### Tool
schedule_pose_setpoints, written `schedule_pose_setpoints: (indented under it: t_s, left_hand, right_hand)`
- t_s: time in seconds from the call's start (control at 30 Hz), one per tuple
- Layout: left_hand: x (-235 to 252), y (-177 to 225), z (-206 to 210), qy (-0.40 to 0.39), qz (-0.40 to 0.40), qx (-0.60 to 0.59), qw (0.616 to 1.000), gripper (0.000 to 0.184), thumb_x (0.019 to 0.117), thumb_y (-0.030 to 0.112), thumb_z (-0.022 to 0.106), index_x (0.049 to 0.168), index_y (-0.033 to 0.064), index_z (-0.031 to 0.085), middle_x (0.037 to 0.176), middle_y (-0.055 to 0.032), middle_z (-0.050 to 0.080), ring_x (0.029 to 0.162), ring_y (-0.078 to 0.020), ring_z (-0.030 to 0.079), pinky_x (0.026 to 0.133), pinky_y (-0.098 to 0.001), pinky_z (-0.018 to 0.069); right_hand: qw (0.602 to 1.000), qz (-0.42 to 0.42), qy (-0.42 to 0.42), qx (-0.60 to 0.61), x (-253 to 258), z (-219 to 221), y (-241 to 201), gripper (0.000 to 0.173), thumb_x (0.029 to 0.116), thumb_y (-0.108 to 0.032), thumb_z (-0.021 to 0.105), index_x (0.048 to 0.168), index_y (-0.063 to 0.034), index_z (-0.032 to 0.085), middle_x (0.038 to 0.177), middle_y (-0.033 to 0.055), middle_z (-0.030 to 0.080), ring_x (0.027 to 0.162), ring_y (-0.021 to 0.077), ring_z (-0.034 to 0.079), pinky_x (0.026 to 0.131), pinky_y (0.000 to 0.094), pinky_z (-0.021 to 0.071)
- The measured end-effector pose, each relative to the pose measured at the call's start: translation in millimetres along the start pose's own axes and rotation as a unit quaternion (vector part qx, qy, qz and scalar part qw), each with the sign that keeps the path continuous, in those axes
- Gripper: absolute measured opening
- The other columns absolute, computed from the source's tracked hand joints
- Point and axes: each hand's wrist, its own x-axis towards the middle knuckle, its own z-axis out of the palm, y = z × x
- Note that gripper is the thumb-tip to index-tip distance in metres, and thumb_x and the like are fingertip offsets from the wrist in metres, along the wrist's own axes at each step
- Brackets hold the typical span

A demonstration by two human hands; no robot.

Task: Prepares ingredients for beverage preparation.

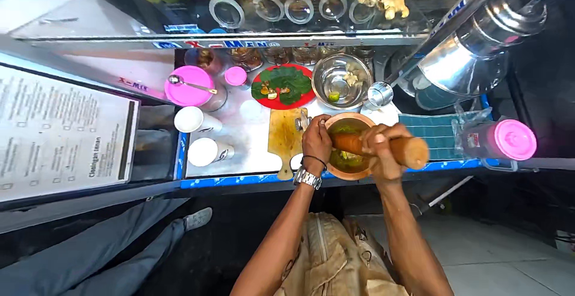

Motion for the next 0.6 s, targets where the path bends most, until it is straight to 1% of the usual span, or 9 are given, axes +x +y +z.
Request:
schedule_pose_setpoints:
  t_s: [0.07,0.1,0.17,0.23,0.3,0.4,0.47,0.53,0.6]
  left_hand:
    - [0.2,0.2,-0.1,-0.008,-0.005,0.001,1.000,0.032,0.1106,0.018,0.040,0.125,0.0117,0.067,0.121,-0.0114,0.070,0.111,-0.0262,0.068,0.096,-0.0510,0.0532]
    - [0.3,0.2,0.2,-0.012,-0.006,0.004,1.000,0.032,0.1107,0.018,0.039,0.126,0.0115,0.066,0.122,-0.0120,0.070,0.111,-0.0272,0.068,0.096,-0.0521,0.0531]
    - [-0.4,-0.1,1.0,-0.012,-0.006,0.007,1.000,0.032,0.1107,0.018,0.039,0.126,0.0110,0.066,0.121,-0.0128,0.070,0.111,-0.0286,0.068,0.096,-0.0533,0.0531]
    - [-1.7,0.3,-0.3,-0.012,-0.007,0.010,1.000,0.032,0.1107,0.018,0.039,0.127,0.0104,0.066,0.121,-0.0141,0.070,0.111,-0.0299,0.068,0.096,-0.0540,0.0526]
    - [1.4,1.5,-2.5,-0.017,-0.012,0.014,1.000,0.033,0.1107,0.019,0.039,0.128,0.0099,0.066,0.121,-0.0154,0.070,0.113,-0.0313,0.067,0.098,-0.0547,0.0514]
    - [1.8,1.4,-1.2,-0.017,-0.012,0.017,1.000,0.033,0.1106,0.019,0.039,0.127,0.0101,0.066,0.119,-0.0149,0.070,0.112,-0.0303,0.067,0.099,-0.0534,0.0515]
    - [0.8,0.2,-1.0,-0.015,-0.014,0.016,1.000,0.032,0.1108,0.020,0.039,0.127,0.0108,0.066,0.118,-0.0146,0.070,0.111,-0.0299,0.068,0.097,-0.0531,0.0523]
    - [0.3,-1.2,0.1,-0.013,-0.011,0.014,1.000,0.032,0.1108,0.020,0.039,0.127,0.0115,0.066,0.117,-0.0134,0.071,0.109,-0.0282,0.068,0.095,-0.0523,0.0532]
    - [0.6,-1.4,1.2,-0.008,-0.007,0.010,1.000,0.031,0.1107,0.019,0.040,0.126,0.0112,0.066,0.117,-0.0129,0.071,0.107,-0.0273,0.069,0.095,-0.0520,0.0535]
  right_hand:
    - [0.998,-0.036,-0.026,0.034,11.6,1.7,-26.4,0.019,0.0963,-0.026,0.068,0.082,-0.0189,0.060,0.062,-0.0051,0.055,0.055,0.0091,0.058,0.061,0.0300,0.0562]
    - [0.998,-0.051,-0.027,0.038,12.3,1.1,-28.0,0.019,0.0968,-0.025,0.068,0.082,-0.0186,0.058,0.061,-0.0048,0.053,0.055,0.0093,0.056,0.059,0.0297,0.0552]
    - [0.999,-0.038,0.013,0.007,-3.3,-4.0,5.6,0.017,0.0946,-0.028,0.072,0.084,-0.0205,0.061,0.065,-0.0047,0.058,0.057,0.0097,0.059,0.057,0.0294,0.0560]
    - [0.998,-0.002,0.056,-0.033,-18.6,-7.6,45.2,0.014,0.0903,-0.026,0.071,0.083,-0.0194,0.061,0.067,-0.0035,0.059,0.057,0.0115,0.060,0.056,0.0319,0.0566]
    - [0.997,0.028,0.051,-0.054,-15.7,-7.9,52.6,0.013,0.0900,-0.026,0.071,0.083,-0.0192,0.062,0.071,-0.0035,0.062,0.060,0.0113,0.062,0.058,0.0321,0.0578]
    - [0.998,0.031,0.031,-0.040,-5.2,-7.8,42.1,0.012,0.0896,-0.024,0.069,0.082,-0.0174,0.062,0.070,-0.0021,0.061,0.060,0.0126,0.062,0.059,0.0328,0.0573]
    - [1.000,0.010,0.016,-0.011,3.1,-6.6,22.5,0.014,0.0923,-0.025,0.069,0.083,-0.0180,0.062,0.066,-0.0030,0.059,0.057,0.0120,0.060,0.058,0.0325,0.0567]
    - [1.000,-0.012,-0.012,0.008,15.8,-5.1,-10.8,0.015,0.0944,-0.027,0.068,0.084,-0.0195,0.060,0.064,-0.0053,0.055,0.056,0.0103,0.058,0.060,0.0315,0.0558]
    - [0.998,-0.035,-0.047,0.003,29.1,-2.8,-48.5,0.013,0.0952,-0.023,0.067,0.085,-0.0193,0.060,0.064,-0.0057,0.055,0.057,0.0098,0.057,0.060,0.0314,0.0560]
